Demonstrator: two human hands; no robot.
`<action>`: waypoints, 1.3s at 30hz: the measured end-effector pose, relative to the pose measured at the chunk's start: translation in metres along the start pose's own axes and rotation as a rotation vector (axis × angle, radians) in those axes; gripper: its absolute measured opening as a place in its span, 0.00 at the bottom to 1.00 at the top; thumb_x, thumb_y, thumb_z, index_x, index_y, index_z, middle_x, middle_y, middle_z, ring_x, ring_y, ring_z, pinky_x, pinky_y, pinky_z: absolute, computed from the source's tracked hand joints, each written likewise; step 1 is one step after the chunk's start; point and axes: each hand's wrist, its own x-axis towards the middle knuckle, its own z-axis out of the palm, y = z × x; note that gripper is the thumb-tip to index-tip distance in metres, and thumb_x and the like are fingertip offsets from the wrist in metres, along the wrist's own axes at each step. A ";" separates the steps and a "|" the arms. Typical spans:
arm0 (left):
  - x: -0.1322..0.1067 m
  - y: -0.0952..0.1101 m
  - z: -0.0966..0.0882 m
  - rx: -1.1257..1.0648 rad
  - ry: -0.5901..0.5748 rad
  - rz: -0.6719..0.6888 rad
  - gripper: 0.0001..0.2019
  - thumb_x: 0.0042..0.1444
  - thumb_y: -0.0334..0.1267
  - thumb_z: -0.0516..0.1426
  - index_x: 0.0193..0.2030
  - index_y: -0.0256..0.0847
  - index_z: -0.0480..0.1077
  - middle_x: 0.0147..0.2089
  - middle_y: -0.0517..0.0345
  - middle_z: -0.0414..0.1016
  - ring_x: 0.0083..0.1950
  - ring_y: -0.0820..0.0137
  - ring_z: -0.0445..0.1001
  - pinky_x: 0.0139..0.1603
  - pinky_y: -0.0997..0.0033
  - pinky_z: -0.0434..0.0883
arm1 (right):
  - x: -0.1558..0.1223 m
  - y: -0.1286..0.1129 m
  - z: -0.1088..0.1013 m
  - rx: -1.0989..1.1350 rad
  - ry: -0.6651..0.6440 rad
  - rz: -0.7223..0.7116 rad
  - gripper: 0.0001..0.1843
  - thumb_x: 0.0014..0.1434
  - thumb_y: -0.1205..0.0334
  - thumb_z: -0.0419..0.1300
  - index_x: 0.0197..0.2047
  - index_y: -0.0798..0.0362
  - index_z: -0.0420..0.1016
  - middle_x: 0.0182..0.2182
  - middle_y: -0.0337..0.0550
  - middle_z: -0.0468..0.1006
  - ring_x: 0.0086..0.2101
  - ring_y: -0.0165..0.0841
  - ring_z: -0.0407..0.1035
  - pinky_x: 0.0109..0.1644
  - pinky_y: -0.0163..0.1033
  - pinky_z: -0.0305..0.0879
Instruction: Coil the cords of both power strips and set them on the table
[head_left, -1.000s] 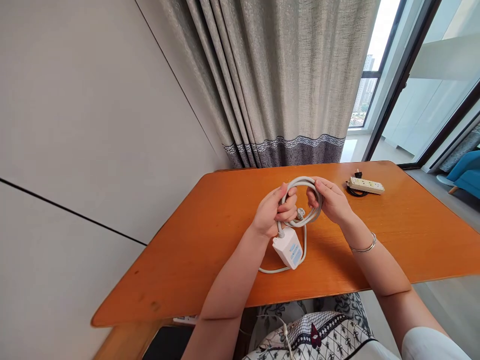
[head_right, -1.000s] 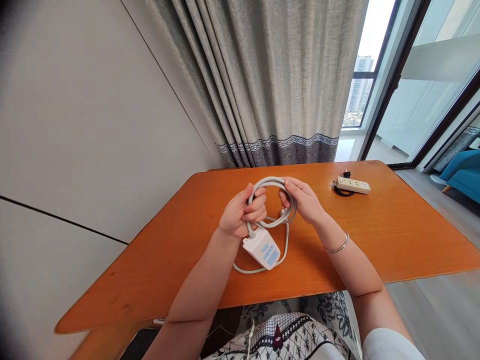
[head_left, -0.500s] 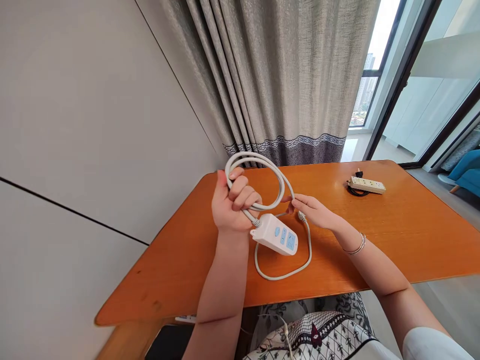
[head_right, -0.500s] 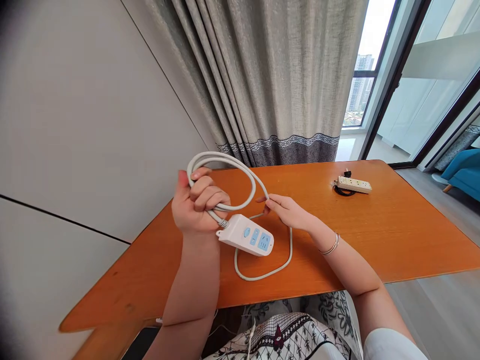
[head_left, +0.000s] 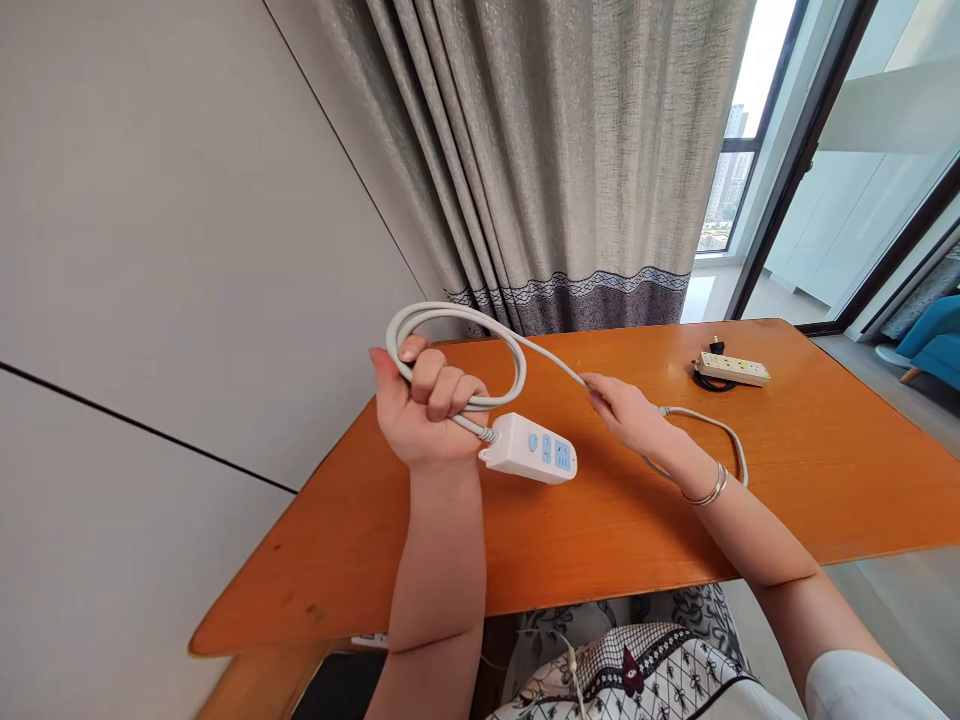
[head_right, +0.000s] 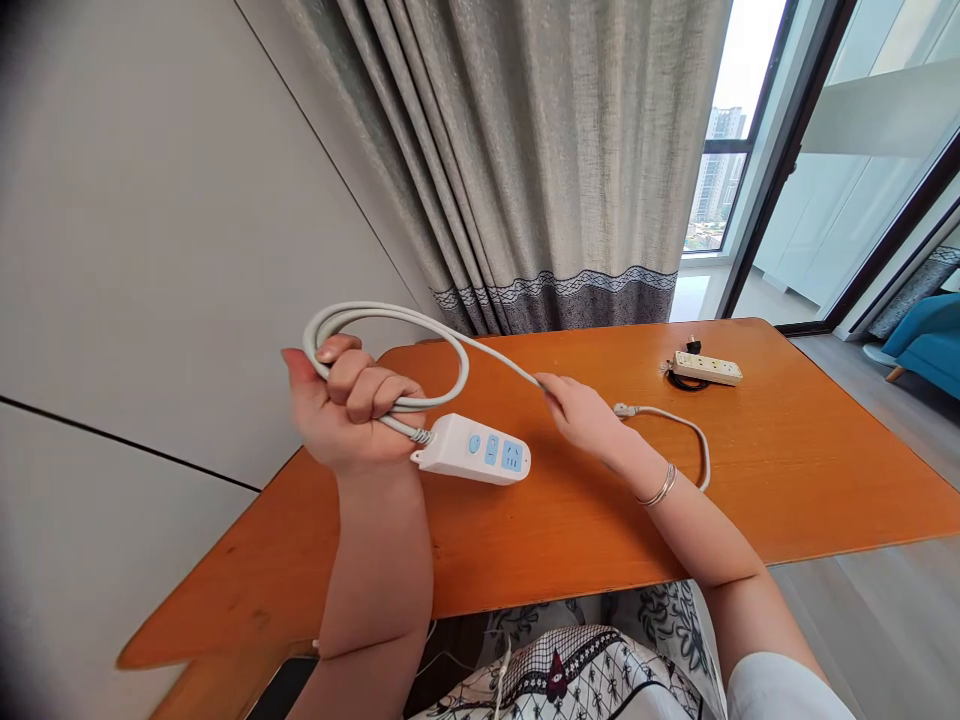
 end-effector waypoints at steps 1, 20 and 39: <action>0.001 -0.004 -0.001 0.009 -0.002 0.007 0.25 0.74 0.47 0.35 0.28 0.42 0.60 0.15 0.71 0.42 0.12 0.81 0.35 0.16 0.74 0.41 | -0.003 -0.007 0.000 -0.105 -0.063 -0.009 0.23 0.68 0.68 0.48 0.65 0.56 0.64 0.47 0.54 0.78 0.45 0.38 0.73 0.51 0.45 0.67; -0.018 -0.049 0.000 0.603 -0.485 -0.166 0.19 0.59 0.56 0.60 0.36 0.40 0.66 0.23 0.59 0.75 0.20 0.74 0.68 0.18 0.76 0.62 | -0.051 -0.068 -0.026 -0.594 0.285 -0.611 0.14 0.71 0.64 0.52 0.37 0.53 0.77 0.25 0.37 0.74 0.25 0.27 0.62 0.30 0.38 0.50; -0.025 -0.066 -0.004 0.207 -0.623 -0.741 0.14 0.67 0.46 0.53 0.46 0.38 0.72 0.11 0.69 0.61 0.09 0.80 0.43 0.12 0.81 0.48 | -0.029 -0.035 -0.056 -0.004 0.459 -0.252 0.14 0.66 0.49 0.59 0.43 0.51 0.74 0.35 0.44 0.76 0.33 0.33 0.69 0.38 0.39 0.67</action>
